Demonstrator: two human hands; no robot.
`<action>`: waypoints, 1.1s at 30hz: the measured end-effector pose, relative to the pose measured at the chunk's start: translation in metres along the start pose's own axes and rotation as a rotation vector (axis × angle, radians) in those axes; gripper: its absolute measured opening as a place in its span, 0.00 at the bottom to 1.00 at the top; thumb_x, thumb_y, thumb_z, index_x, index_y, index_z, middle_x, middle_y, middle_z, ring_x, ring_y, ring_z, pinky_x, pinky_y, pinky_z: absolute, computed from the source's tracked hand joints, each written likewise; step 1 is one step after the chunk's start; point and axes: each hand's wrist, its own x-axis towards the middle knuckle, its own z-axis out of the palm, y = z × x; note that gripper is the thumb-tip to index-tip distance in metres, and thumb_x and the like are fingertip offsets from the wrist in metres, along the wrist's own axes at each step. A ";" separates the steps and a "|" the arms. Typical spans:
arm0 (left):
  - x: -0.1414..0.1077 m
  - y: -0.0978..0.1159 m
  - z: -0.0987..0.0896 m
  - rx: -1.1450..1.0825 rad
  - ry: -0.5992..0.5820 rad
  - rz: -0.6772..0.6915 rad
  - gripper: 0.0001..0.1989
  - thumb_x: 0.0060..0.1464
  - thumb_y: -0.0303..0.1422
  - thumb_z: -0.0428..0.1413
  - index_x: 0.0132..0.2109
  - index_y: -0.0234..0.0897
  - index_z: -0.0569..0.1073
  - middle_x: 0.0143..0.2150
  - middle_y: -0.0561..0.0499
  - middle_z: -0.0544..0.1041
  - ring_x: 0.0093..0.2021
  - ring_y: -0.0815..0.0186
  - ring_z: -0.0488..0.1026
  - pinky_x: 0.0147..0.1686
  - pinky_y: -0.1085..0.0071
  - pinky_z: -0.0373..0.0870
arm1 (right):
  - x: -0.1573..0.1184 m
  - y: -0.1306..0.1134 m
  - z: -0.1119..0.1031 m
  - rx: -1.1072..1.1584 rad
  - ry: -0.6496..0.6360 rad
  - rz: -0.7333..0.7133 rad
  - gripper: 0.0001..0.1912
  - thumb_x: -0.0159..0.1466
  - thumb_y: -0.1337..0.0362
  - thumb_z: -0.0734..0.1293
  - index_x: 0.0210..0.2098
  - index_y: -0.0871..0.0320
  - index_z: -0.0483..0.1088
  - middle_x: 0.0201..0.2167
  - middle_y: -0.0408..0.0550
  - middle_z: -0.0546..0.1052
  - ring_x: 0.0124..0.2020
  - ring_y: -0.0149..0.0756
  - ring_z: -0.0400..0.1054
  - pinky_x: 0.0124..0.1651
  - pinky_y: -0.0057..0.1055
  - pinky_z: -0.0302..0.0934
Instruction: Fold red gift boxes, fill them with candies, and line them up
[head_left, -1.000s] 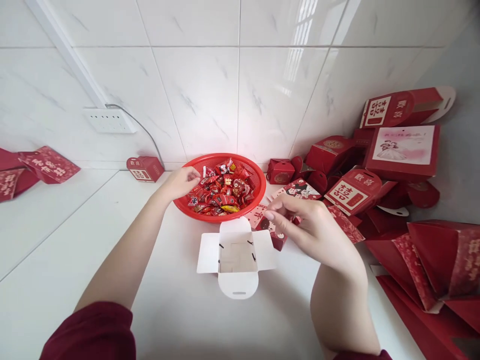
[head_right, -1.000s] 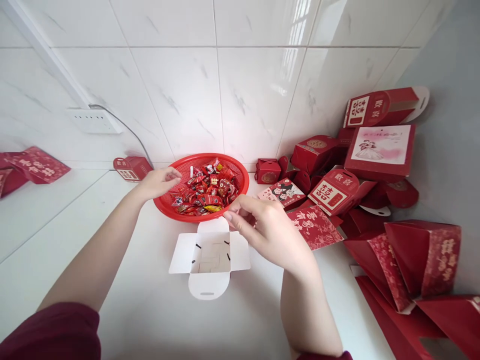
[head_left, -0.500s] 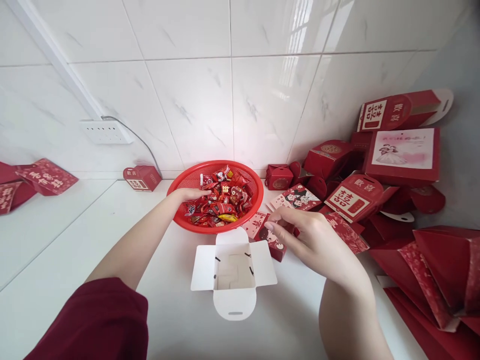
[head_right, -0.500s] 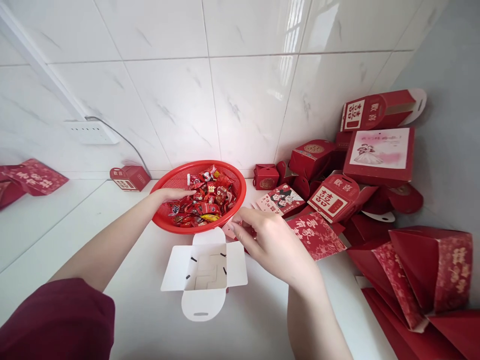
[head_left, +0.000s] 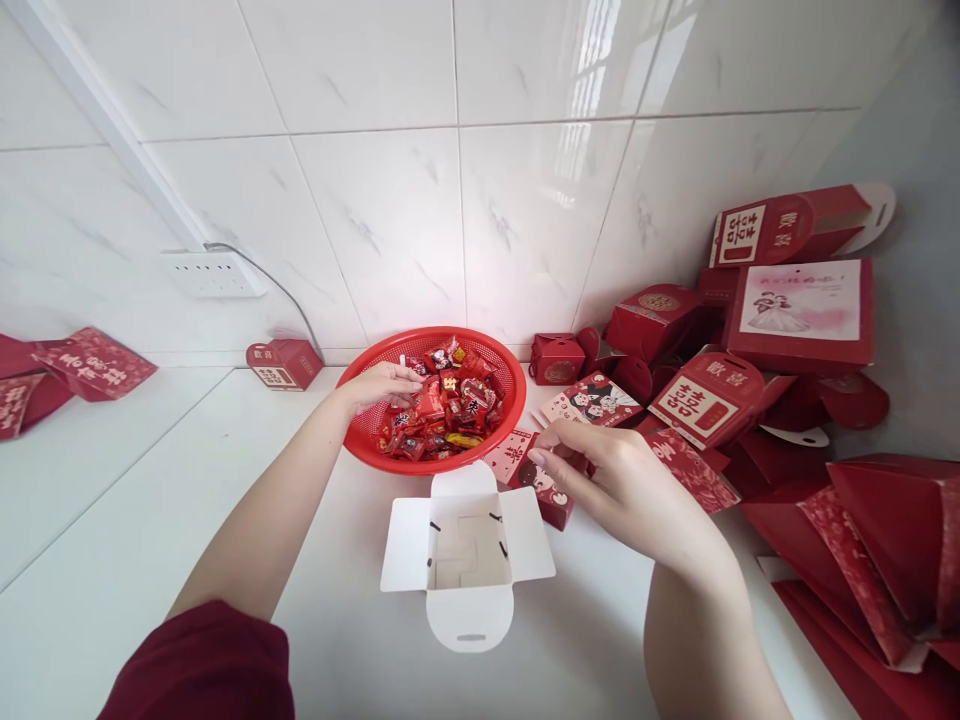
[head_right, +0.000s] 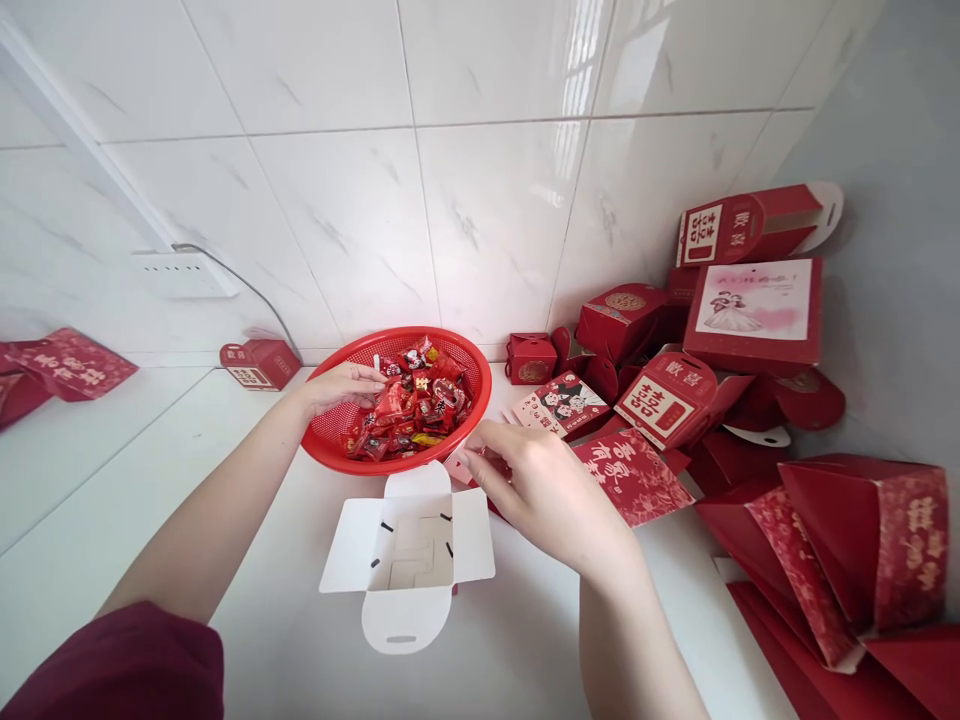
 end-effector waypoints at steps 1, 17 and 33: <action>-0.006 0.005 0.004 0.004 0.022 0.012 0.26 0.36 0.44 0.71 0.40 0.31 0.80 0.33 0.47 0.79 0.29 0.67 0.75 0.37 0.65 0.75 | 0.002 0.001 0.002 0.001 -0.002 -0.003 0.15 0.72 0.59 0.59 0.29 0.55 0.64 0.23 0.39 0.69 0.25 0.30 0.59 0.29 0.27 0.54; -0.128 0.045 0.115 -0.136 0.084 0.353 0.08 0.53 0.35 0.62 0.39 0.36 0.77 0.34 0.49 0.80 0.35 0.61 0.79 0.36 0.66 0.78 | 0.039 0.006 0.080 0.552 -0.062 0.036 0.15 0.65 0.51 0.67 0.34 0.58 0.73 0.26 0.42 0.76 0.26 0.31 0.68 0.30 0.26 0.59; -0.128 0.041 0.106 0.007 0.073 0.252 0.12 0.52 0.39 0.64 0.40 0.37 0.78 0.32 0.50 0.80 0.32 0.64 0.78 0.30 0.71 0.76 | 0.041 0.016 0.077 0.730 0.006 0.090 0.12 0.64 0.53 0.69 0.35 0.56 0.71 0.27 0.42 0.74 0.25 0.30 0.68 0.28 0.27 0.65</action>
